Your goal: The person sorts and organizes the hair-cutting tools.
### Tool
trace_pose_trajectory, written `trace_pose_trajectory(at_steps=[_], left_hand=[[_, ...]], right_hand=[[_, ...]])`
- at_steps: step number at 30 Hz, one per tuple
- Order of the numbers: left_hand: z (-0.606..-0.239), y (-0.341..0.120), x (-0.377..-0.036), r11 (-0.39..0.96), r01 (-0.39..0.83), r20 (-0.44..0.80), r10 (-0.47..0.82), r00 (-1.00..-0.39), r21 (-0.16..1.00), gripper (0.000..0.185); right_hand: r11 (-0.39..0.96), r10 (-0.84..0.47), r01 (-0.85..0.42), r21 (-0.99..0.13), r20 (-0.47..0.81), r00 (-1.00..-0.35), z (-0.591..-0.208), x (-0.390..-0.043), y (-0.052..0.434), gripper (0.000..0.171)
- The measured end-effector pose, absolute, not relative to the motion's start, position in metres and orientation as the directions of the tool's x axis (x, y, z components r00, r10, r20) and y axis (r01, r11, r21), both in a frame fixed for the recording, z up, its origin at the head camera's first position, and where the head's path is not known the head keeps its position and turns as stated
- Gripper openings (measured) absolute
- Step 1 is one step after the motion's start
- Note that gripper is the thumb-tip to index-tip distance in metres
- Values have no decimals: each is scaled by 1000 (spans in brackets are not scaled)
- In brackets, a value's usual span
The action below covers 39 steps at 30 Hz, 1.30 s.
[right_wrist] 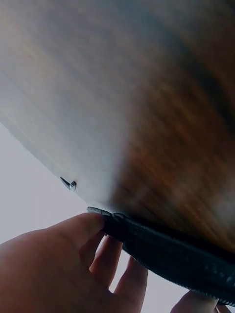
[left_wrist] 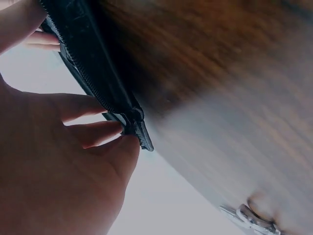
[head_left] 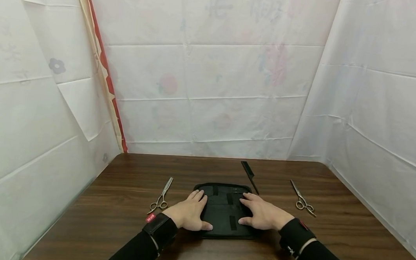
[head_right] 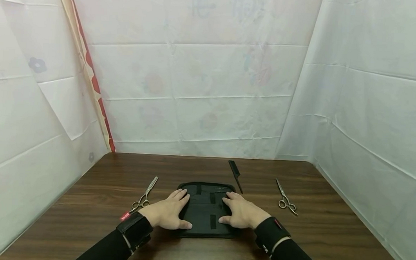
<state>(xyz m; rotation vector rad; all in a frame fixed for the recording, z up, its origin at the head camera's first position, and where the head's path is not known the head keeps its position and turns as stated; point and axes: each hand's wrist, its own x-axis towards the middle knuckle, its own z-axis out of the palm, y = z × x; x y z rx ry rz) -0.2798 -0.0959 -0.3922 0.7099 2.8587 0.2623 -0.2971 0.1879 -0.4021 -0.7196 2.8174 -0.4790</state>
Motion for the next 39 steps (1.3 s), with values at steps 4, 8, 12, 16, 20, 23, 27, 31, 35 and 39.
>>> trace_pose_trajectory(at_steps=[4, 8, 12, 16, 20, 23, 27, 31, 35, 39], left_hand=[[-394, -96, -280, 879, 422, -152, 458, -876, 222, 94], [-395, -97, -280, 881, 412, -163, 453, -877, 233, 94], [-395, -97, -280, 872, 419, -163, 466, -870, 253, 91], [-394, -96, -280, 869, 420, -162, 469, -868, 262, 91], [-393, -95, -281, 874, 416, -164, 462, -871, 251, 91], [-392, -94, -281, 876, 418, -166, 461, -872, 239, 91], [-391, -93, -282, 881, 411, -174, 454, -874, 235, 92], [-391, -93, -283, 882, 404, -179, 450, -875, 241, 91], [-390, -93, -286, 884, 405, -184, 449, -874, 233, 93], [-391, -93, -286, 887, 405, -185, 446, -876, 224, 100]], right_hand=[[831, -491, -422, -363, -122, -863, -403, -298, 187, 73], [836, -487, -415, -359, -139, -862, -403, -298, 186, 73], [840, -486, -413, -352, -149, -861, -402, -299, 184, 72], [843, -482, -411, -346, -148, -864, -400, -298, 183, 71], [845, -480, -410, -344, -149, -864, -400, -297, 182, 70], [845, -480, -409, -344, -153, -864, -400, -297, 182, 70], [847, -474, -401, -350, -155, -867, -398, -297, 181, 70], [848, -467, -391, -358, -156, -870, -397, -296, 181, 70], [846, -467, -388, -366, -156, -871, -397, -296, 181, 70], [845, -467, -388, -369, -151, -871, -399, -295, 181, 70]])
